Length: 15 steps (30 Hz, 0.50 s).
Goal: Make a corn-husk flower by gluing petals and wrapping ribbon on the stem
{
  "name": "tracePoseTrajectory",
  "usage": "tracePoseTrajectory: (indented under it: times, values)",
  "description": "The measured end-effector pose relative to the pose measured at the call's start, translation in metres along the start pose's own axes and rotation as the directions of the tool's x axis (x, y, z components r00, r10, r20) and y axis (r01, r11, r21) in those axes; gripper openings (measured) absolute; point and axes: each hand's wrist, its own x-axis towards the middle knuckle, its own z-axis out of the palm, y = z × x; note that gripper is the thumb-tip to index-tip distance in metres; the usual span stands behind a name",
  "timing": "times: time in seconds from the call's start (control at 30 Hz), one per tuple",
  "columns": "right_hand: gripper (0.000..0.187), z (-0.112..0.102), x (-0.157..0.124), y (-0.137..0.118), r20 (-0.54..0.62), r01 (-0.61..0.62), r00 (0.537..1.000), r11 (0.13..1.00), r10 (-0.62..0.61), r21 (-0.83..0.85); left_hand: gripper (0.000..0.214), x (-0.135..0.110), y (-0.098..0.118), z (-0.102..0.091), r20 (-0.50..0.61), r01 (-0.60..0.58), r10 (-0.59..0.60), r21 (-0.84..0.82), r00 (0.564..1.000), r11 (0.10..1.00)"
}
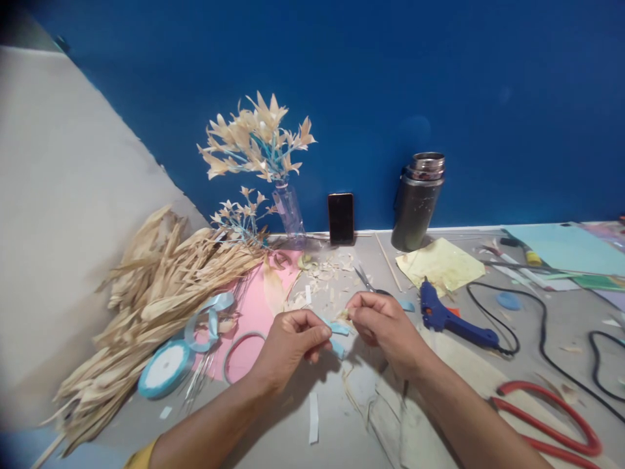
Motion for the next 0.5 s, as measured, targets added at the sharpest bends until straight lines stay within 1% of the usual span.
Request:
tracePoseTrajectory:
  times: [0.07, 0.13, 0.17, 0.23, 0.3, 0.37, 0.4, 0.43, 0.47, 0.5]
  values:
    - [0.027, -0.002, 0.001, 0.0, -0.019, 0.018, 1.0, 0.999, -0.017, 0.027, 0.013, -0.001, 0.002, -0.004, -0.038, -0.043, 0.046, 0.08, 0.998, 0.996]
    - [0.028, -0.002, 0.001, 0.0, -0.021, 0.023, 1.0, 1.0, -0.023, 0.015, 0.004, -0.002, 0.008, -0.008, -0.064, -0.156, 0.171, 0.191, 0.983, 0.969]
    - [0.028, -0.002, 0.001, 0.001, -0.018, 0.021, 1.0, 1.0, -0.021, -0.009, 0.008, -0.002, 0.011, -0.009, -0.057, -0.223, 0.245, 0.252, 0.968, 0.942]
    - [0.029, -0.001, 0.002, 0.003, -0.018, 0.014, 1.0, 0.997, -0.015, -0.077, 0.016, -0.003, 0.019, -0.009, 0.001, -0.341, 0.365, 0.36, 0.931, 0.868]
    - [0.03, 0.001, 0.002, 0.005, -0.017, 0.012, 1.0, 0.99, -0.014, -0.14, 0.014, -0.001, 0.025, -0.007, 0.082, -0.41, 0.419, 0.44, 0.904, 0.799]
    - [0.034, 0.002, 0.002, 0.005, -0.004, 0.025, 1.0, 0.984, -0.026, -0.177, 0.008, 0.003, 0.027, -0.005, 0.126, -0.425, 0.419, 0.476, 0.899, 0.77]
    - [0.036, 0.002, 0.002, 0.005, 0.004, 0.037, 0.999, 0.983, -0.036, -0.18, 0.007, 0.005, 0.026, -0.005, 0.127, -0.413, 0.403, 0.466, 0.907, 0.782]
    - [0.038, 0.002, 0.002, 0.005, 0.007, 0.051, 0.999, 0.983, -0.051, -0.176, 0.007, 0.009, 0.025, -0.004, 0.11, -0.38, 0.37, 0.428, 0.922, 0.82]
    - [0.041, 0.002, 0.002, 0.005, 0.002, 0.067, 0.998, 0.983, -0.067, -0.169, 0.008, 0.012, 0.023, -0.005, 0.084, -0.324, 0.315, 0.355, 0.945, 0.877]
    - [0.044, 0.002, 0.002, 0.004, -0.01, 0.081, 0.996, 0.983, -0.083, -0.165, 0.009, 0.016, 0.021, -0.006, 0.063, -0.239, 0.231, 0.243, 0.971, 0.94]
